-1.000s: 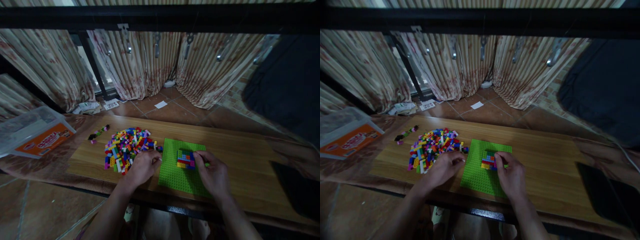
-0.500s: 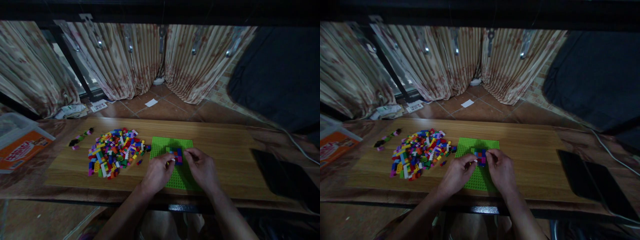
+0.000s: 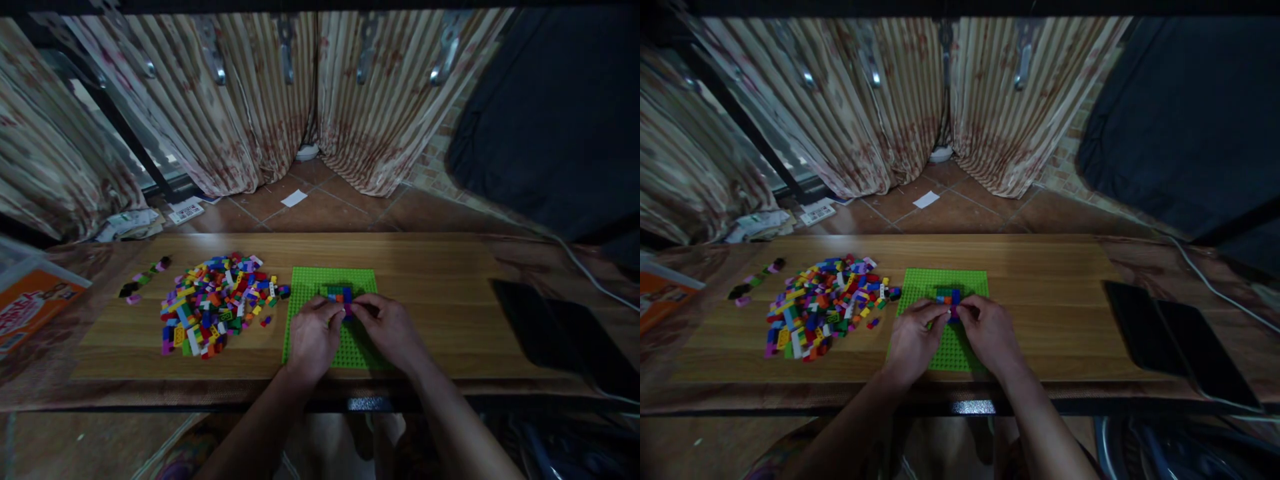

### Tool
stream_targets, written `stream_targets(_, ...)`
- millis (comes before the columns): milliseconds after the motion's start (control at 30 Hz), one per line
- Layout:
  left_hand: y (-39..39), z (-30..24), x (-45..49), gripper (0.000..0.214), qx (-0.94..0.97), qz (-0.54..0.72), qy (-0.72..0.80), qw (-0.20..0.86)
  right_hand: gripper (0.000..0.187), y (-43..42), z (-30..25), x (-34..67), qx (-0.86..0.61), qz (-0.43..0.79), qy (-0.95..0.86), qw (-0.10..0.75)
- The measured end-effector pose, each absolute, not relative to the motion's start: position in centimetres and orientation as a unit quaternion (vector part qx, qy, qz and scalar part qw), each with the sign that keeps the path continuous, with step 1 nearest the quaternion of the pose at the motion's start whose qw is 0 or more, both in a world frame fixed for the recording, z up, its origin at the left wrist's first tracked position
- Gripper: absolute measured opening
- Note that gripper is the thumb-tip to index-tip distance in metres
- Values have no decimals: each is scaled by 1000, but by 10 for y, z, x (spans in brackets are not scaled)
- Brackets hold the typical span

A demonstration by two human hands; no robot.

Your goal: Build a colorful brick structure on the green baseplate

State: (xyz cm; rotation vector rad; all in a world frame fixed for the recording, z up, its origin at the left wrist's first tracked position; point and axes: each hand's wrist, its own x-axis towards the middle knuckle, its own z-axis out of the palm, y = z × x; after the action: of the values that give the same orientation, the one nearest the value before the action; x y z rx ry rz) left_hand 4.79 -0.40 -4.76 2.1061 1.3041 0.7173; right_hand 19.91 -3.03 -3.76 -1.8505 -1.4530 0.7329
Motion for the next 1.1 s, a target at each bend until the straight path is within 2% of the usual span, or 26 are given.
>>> stream_targets(333,-12,-47,54,22,787,243,507,254,20,-27,-38,198,-737,300,-523,305)
stream_targets(1100,-18,-42,51,24,807,180,519,216,24,-24,-45,196,-752,282,-513,302)
